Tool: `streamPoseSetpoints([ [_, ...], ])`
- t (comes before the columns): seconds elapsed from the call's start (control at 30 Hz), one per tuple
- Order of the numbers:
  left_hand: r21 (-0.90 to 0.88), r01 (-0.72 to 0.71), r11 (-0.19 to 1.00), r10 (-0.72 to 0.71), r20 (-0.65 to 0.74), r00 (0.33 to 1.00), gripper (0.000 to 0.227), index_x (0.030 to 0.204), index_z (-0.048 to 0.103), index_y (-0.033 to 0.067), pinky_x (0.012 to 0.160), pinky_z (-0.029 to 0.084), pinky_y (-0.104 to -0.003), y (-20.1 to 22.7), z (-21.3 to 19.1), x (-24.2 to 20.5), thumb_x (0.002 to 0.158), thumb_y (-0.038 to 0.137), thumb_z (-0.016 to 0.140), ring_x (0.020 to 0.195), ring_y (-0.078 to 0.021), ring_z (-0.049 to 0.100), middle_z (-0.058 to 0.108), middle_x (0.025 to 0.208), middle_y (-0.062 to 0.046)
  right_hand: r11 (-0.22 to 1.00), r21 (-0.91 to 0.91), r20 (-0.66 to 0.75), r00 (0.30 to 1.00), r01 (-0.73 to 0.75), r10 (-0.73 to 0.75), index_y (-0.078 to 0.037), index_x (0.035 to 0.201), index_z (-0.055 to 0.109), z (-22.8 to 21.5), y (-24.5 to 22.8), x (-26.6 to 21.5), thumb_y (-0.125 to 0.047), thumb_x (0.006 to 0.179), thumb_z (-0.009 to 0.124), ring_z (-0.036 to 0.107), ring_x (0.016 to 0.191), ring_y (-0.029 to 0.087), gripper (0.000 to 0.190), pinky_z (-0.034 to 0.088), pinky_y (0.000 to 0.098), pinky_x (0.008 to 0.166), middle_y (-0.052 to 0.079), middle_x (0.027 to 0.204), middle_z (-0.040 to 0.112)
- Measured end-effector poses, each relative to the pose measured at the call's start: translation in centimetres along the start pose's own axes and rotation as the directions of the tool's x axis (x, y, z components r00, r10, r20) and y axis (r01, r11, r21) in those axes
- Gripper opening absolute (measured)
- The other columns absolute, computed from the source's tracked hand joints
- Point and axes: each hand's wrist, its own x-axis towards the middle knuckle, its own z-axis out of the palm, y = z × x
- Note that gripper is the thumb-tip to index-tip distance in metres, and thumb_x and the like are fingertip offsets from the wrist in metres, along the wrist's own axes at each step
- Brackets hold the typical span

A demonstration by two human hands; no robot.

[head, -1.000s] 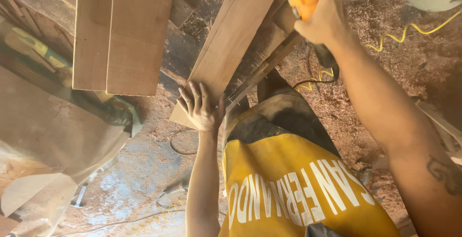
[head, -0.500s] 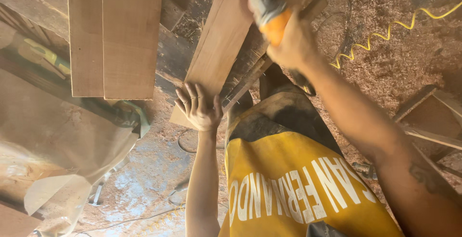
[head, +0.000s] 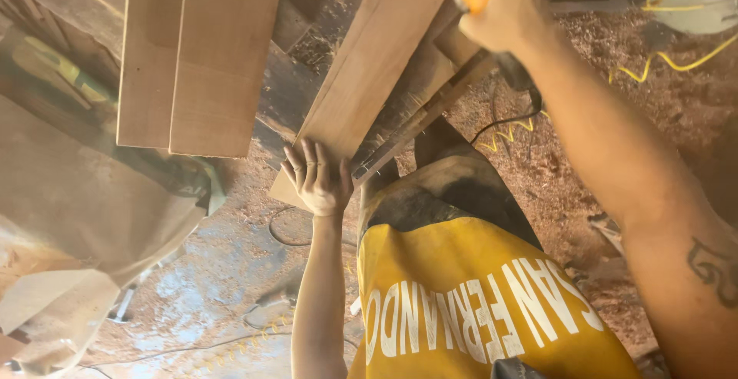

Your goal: The person uses an angle grinder with a sanding disc to smooth the surface of a wooden plank. They hold the plank with one hand and move the tool back and forth along the length of the wood, generating sawdust.

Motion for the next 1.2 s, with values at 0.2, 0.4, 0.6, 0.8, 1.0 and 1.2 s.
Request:
streamPoseSetpoints([
  [0.2, -0.013, 0.021, 1.0, -0.021, 0.032, 0.999, 0.057, 0.134, 0.067, -0.0063, 0.126, 0.015, -0.061, 0.1, -0.3, 0.0, 0.098, 0.038, 0.066, 0.149, -0.0543, 0.032, 0.06, 0.146, -0.024, 0.926, 0.023, 0.323, 0.88, -0.376, 0.349, -0.003, 0.108, 0.064, 0.5, -0.1, 4.6, -0.013, 0.085, 0.072, 0.069, 0.077, 0.032, 0.026, 0.057, 0.0495, 0.064, 0.016, 0.085, 0.066],
  [0.4, -0.021, 0.037, 0.999, -0.036, 0.047, 0.998, 0.056, 0.131, 0.068, -0.0068, 0.125, 0.017, -0.062, 0.3, -0.6, 0.3, 0.096, 0.037, 0.068, 0.147, -0.0548, 0.036, 0.061, 0.144, -0.024, 0.973, 0.0, 0.395, 0.894, -0.231, 0.212, 0.018, 0.138, 0.03, 1.8, -5.4, 0.7, -0.017, 0.071, 0.085, 0.068, 0.099, 0.043, 0.094, 0.048, 0.0577, 0.095, 0.03, 0.11, 0.064],
  [0.6, -0.053, 0.058, 0.997, -0.056, 0.036, 0.998, 0.053, 0.128, 0.069, -0.0056, 0.123, 0.021, -0.065, 0.4, -0.8, 0.6, 0.095, 0.036, 0.069, 0.145, -0.0553, 0.039, 0.062, 0.143, -0.025, 0.998, -0.069, 0.164, 0.986, -0.013, 0.024, 0.014, 0.138, 0.036, 2.3, -1.2, 1.5, -0.023, 0.068, 0.094, 0.065, 0.107, 0.047, 0.098, 0.055, 0.05, 0.087, 0.037, 0.121, 0.059],
  [0.8, -0.078, 0.078, 0.994, -0.076, 0.027, 0.997, 0.048, 0.128, 0.071, -0.0041, 0.123, 0.023, -0.065, 0.8, -1.3, 0.8, 0.096, 0.032, 0.067, 0.145, -0.0547, 0.04, 0.061, 0.145, -0.024, 0.981, 0.105, 0.16, 0.977, -0.16, 0.143, 0.007, 0.131, 0.043, 3.0, 3.7, 3.3, -0.015, 0.077, 0.082, 0.07, 0.106, 0.039, 0.07, 0.058, 0.0449, 0.09, 0.025, 0.117, 0.067],
  [1.0, -0.262, 0.097, 0.96, -0.124, -0.091, 0.988, 0.042, 0.133, 0.067, -0.0008, 0.124, 0.031, -0.062, -1.4, 0.4, -0.6, 0.104, 0.028, 0.056, 0.145, -0.0488, 0.046, 0.059, 0.147, -0.022, 1.0, 0.002, 0.177, 0.984, -0.016, 0.015, 0.013, 0.133, 0.036, 5.4, -4.2, -3.9, -0.015, 0.068, 0.085, 0.068, 0.098, 0.047, 0.086, 0.055, 0.0527, 0.081, 0.034, 0.11, 0.064],
  [1.2, -0.555, 0.617, 0.559, -0.776, -0.088, 0.624, 0.055, 0.148, 0.056, 0.0027, 0.094, 0.049, -0.056, -6.5, -0.1, -4.1, 0.108, 0.038, 0.046, 0.107, -0.0474, 0.062, 0.064, 0.15, -0.019, 0.972, 0.136, 0.447, 0.887, -0.192, 0.112, 0.009, 0.126, 0.039, 3.9, -13.9, -8.6, -0.014, 0.077, 0.077, 0.069, 0.09, 0.051, 0.067, 0.056, 0.0541, 0.082, 0.033, 0.098, 0.068],
])
